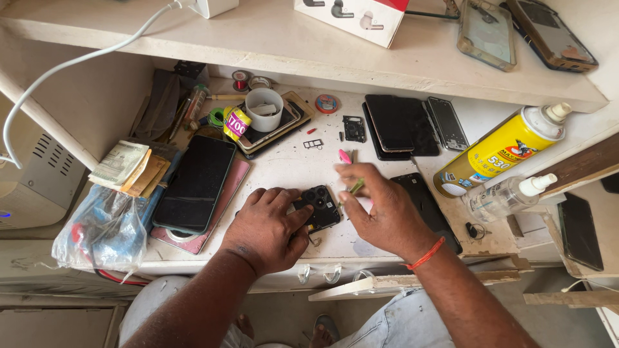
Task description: The person repairs a disassembled smartphone on a cluttered workbench. They use a screwdriver to unscrew components from the phone's exposed internals, manipulate small parts and connectors by hand, reposition the phone body, and handle other phone parts and tools on the bench.
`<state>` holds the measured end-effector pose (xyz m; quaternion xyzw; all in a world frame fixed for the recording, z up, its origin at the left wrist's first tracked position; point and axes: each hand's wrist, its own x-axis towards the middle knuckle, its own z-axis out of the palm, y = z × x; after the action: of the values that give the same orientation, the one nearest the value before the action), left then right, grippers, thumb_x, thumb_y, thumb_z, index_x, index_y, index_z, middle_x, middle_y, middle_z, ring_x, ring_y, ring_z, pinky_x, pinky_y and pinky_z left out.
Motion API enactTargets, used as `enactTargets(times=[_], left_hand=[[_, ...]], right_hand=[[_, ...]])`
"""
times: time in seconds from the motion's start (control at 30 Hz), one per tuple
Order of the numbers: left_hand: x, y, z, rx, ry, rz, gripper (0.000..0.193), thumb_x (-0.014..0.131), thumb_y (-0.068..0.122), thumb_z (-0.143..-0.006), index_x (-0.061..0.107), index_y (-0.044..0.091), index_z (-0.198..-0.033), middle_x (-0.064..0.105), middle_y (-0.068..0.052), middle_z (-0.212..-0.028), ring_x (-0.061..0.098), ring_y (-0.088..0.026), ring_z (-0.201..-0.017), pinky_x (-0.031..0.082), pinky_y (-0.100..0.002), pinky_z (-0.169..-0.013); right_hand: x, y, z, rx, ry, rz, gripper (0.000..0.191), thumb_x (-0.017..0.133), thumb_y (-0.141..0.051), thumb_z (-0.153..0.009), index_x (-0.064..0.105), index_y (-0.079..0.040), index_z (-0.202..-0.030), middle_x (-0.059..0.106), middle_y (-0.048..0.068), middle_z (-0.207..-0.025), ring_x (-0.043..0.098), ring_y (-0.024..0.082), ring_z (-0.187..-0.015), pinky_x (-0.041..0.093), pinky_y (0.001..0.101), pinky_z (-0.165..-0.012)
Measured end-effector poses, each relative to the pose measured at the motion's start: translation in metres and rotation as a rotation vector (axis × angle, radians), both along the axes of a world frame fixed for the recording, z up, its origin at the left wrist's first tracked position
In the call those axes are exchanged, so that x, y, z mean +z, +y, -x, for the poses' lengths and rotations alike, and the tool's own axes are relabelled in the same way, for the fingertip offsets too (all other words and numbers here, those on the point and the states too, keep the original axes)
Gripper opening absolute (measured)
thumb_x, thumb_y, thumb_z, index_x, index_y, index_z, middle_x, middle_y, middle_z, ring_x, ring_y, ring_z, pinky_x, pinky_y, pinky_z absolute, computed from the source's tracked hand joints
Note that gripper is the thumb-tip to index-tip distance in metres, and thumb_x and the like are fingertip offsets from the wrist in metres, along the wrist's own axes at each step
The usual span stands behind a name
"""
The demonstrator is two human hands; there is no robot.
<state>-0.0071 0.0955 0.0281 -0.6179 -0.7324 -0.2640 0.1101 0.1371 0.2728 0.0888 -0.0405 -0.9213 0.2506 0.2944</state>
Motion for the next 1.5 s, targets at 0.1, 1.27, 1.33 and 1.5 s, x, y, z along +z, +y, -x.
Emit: enactTargets(times=[0.1, 1.27, 1.33, 1.5], left_hand=[[0.000, 0.001, 0.000, 0.000, -0.016, -0.002, 0.039, 0.069, 0.028, -0.078, 0.076, 0.013, -0.113, 0.064, -0.014, -0.126, 0.060, -0.030, -0.115, 0.044, -0.048, -0.098], [-0.002, -0.001, 0.002, -0.002, 0.004, -0.024, 0.040, 0.068, 0.028, -0.076, 0.077, 0.012, -0.112, 0.065, -0.015, -0.124, 0.060, -0.031, -0.113, 0.045, -0.048, -0.097], [-0.002, -0.001, 0.002, 0.007, 0.008, -0.004, 0.041, 0.068, 0.028, -0.076, 0.076, 0.012, -0.113, 0.064, -0.015, -0.124, 0.060, -0.030, -0.113, 0.044, -0.048, -0.098], [-0.001, -0.001, 0.002, 0.009, 0.002, 0.009, 0.041, 0.067, 0.028, -0.077, 0.076, 0.012, -0.114, 0.064, -0.015, -0.125, 0.060, -0.031, -0.115, 0.044, -0.048, -0.099]], right_hand=[[0.001, 0.000, 0.002, -0.092, -0.194, 0.070, 0.029, 0.074, -0.022, -0.095, 0.058, -0.010, -0.116, 0.077, 0.009, -0.085, 0.081, 0.018, -0.076, 0.061, 0.0310, -0.065], [-0.032, 0.007, 0.019, -0.038, 0.112, 0.422, 0.053, 0.061, 0.008, -0.097, 0.044, -0.002, -0.146, 0.077, 0.015, -0.107, 0.076, 0.016, -0.103, 0.062, 0.0287, -0.091], [-0.031, 0.007, 0.019, -0.038, 0.109, 0.399, 0.054, 0.062, 0.008, -0.096, 0.044, -0.002, -0.146, 0.077, 0.015, -0.107, 0.076, 0.016, -0.103, 0.062, 0.0288, -0.091], [-0.030, 0.009, 0.019, -0.052, 0.095, 0.379, 0.054, 0.061, 0.008, -0.096, 0.044, -0.003, -0.146, 0.078, 0.015, -0.107, 0.077, 0.018, -0.105, 0.063, 0.0294, -0.093]])
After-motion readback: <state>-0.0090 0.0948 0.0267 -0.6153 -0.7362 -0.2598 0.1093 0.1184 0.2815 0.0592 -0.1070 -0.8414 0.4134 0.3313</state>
